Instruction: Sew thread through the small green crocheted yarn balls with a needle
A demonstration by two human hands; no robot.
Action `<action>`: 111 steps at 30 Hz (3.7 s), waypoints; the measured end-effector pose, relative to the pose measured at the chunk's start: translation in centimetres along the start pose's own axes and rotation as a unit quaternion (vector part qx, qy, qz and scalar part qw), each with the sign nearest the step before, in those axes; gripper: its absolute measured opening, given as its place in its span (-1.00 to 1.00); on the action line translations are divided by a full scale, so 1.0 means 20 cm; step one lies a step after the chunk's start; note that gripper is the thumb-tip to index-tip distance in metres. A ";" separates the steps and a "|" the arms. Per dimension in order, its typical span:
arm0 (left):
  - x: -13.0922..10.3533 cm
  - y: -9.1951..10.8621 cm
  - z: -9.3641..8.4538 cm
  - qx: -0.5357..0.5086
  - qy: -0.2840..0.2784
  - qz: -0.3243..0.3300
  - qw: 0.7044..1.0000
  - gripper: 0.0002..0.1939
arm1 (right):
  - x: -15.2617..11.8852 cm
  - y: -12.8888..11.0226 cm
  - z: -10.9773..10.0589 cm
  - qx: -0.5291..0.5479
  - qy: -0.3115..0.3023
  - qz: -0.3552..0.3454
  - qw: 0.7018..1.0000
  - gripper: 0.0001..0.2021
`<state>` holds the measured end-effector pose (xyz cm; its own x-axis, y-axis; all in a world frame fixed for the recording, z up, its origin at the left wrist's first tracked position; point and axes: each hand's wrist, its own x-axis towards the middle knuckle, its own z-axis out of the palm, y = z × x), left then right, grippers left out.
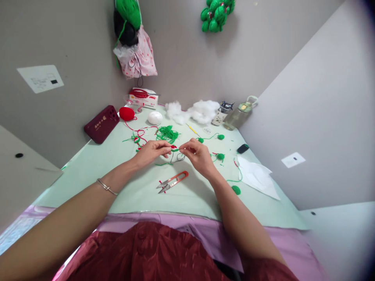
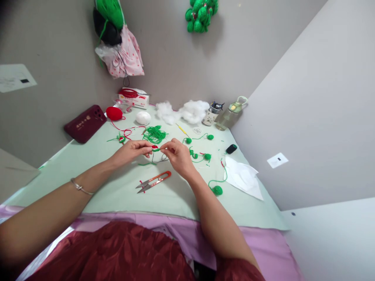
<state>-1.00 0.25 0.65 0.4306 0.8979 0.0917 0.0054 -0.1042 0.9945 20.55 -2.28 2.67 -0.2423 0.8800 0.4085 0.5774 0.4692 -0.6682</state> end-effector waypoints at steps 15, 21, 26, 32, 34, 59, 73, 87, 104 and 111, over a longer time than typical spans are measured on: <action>0.02 -0.02 -0.02 -0.042 0.057 -0.023 0.997 -0.65 | -0.01 -0.03 -0.02 -0.025 0.001 -0.023 0.999 -0.87; 0.01 -0.01 -0.01 -0.035 0.055 -0.022 0.998 -0.65 | -0.01 -0.04 -0.02 -0.041 -0.001 -0.024 0.999 -0.87; 0.01 -0.02 -0.01 -0.034 0.045 -0.028 0.998 -0.64 | -0.02 -0.05 -0.02 -0.045 -0.011 -0.020 0.999 -0.87; 0.00 -0.01 -0.01 -0.063 0.041 -0.034 0.997 -0.66 | -0.01 -0.06 -0.02 0.004 -0.002 0.008 1.000 -0.92; 0.00 -0.01 0.00 -0.069 0.037 -0.036 0.996 -0.66 | -0.01 -0.06 0.00 0.038 0.001 0.024 0.999 -0.93; 0.01 -0.03 0.02 -0.076 0.044 -0.037 0.995 -0.69 | -0.01 -0.05 0.09 0.132 0.015 0.096 0.986 -0.90; -0.01 -0.01 0.05 0.056 0.024 -0.008 0.998 -0.72 | -0.04 -0.18 0.04 0.061 0.034 -0.042 0.997 -0.86; 0.03 -0.07 -0.03 0.060 0.055 -0.017 0.996 -0.71 | -0.02 -0.04 -0.51 0.260 0.435 -0.089 0.857 -0.87; 0.03 -0.06 -0.04 0.006 0.054 -0.004 0.999 -0.69 | -0.06 -0.11 0.03 -0.219 0.012 -0.078 0.973 -0.83; 0.02 -0.05 -0.03 0.002 0.039 -0.009 0.999 -0.67 | -0.05 -0.11 0.02 -0.234 -0.004 -0.077 0.969 -0.83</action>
<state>-1.42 1.02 -0.25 0.3588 0.9301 0.0781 0.0152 -0.0895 0.9959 19.29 -4.22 3.41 -0.3587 0.8041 0.4741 0.8241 0.5114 -0.2438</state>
